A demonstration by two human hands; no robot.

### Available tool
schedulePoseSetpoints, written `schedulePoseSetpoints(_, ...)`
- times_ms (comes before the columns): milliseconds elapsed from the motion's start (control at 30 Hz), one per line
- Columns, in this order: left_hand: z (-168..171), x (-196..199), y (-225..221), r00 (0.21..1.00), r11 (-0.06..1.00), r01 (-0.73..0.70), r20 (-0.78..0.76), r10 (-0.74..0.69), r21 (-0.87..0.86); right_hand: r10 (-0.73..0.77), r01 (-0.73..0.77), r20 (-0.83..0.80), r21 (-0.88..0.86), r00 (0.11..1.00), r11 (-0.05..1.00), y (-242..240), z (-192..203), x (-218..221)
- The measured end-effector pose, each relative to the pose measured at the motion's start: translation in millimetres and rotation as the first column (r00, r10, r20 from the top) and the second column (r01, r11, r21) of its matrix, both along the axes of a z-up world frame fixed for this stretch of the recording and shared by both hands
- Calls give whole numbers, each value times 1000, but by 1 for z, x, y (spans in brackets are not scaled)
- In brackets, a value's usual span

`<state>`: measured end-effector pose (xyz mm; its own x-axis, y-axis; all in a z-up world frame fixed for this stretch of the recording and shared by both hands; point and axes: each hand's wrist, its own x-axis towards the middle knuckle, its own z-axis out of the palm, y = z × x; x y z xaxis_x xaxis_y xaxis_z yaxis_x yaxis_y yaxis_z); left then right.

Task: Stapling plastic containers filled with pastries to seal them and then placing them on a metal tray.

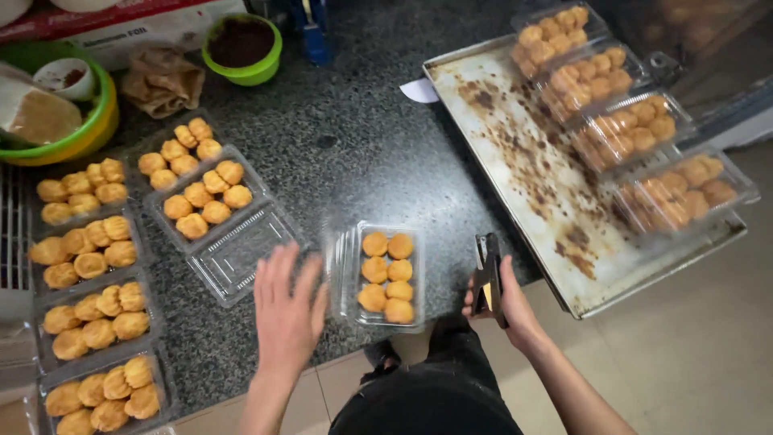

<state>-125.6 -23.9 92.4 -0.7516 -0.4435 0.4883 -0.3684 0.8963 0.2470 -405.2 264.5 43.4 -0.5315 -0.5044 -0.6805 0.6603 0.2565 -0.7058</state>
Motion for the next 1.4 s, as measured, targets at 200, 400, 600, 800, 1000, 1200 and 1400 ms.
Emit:
schedulePoseSetpoints(200,7,-83,49,994,860,-40,-68,86,508,-4,22,-114,154,993,988,3,-6,14)
schedulePoseSetpoints(400,-19,-96,69,972,864,-80,231,-42,497,47,-1,-183,244,982,970,30,-31,19)
schedulePoseSetpoints(600,-42,-115,74,954,939,56,260,-151,341,312,-199,-247,396,917,897,51,-16,25)
schedulePoseSetpoints(800,-61,-139,76,882,910,329,263,-392,252,570,-318,-353,563,742,763,56,-5,29)
schedulePoseSetpoints(1000,-48,-148,73,796,846,421,314,-518,328,606,-321,-447,561,658,763,67,-35,23)
schedulePoseSetpoints(1200,-44,-149,72,775,856,405,376,-508,322,614,-338,-509,534,603,775,87,-84,22)
schedulePoseSetpoints(1400,-32,-148,72,759,847,403,390,-521,347,603,-325,-528,528,599,785,78,-79,30)
